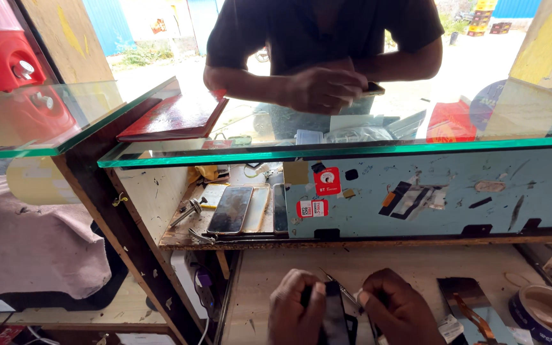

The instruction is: The person uses a screwdriver to unscrew and open the back of a smartphone at a repair counter, removes the back cover and works on the internal components, then reassembles the phone and presses the screen into place while customers stand at the counter.

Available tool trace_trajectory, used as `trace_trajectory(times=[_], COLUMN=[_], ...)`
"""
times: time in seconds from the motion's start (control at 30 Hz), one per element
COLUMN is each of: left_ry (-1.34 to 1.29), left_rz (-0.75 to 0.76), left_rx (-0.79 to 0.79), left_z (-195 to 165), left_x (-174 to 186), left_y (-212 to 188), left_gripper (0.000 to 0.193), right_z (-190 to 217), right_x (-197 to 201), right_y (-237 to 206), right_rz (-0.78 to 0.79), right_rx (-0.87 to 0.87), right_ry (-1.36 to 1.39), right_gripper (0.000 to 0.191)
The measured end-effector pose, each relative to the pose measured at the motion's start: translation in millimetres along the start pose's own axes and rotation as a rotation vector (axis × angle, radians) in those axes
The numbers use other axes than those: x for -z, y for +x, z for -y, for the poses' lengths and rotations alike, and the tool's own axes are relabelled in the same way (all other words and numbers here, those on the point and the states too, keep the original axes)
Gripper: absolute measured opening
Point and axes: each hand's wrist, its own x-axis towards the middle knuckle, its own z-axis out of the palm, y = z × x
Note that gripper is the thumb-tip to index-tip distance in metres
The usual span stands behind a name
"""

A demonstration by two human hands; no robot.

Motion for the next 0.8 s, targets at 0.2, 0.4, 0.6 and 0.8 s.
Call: trace_trajectory(times=[0.2, 0.4, 0.6, 0.8], left_ry=[-0.339, -0.703, -0.888, -1.056], left_rz=[0.178, 0.284, 0.154, 0.086], left_rx=[0.366, 0.358, 0.584, 0.738], left_z=[-4.2, -7.6, -11.6, 10.2], left_x=[0.5, 7.5, 9.9, 19.5], left_y=[2.1, -6.1, 2.2, 9.2], left_gripper=[0.009, 0.052, 0.068, 0.063], right_z=[-2.7, 12.0, 31.3, 34.2], right_x=[10.8, 13.0, 8.9, 0.2], right_y=[3.8, -3.7, -7.1, -16.2], right_rz=[0.102, 0.117, 0.204, 0.424], right_rx=[-0.073, -0.026, -0.042, -0.104], right_ry=[0.371, 0.479, 0.557, 0.536], right_gripper=[0.021, 0.026, 0.024, 0.02])
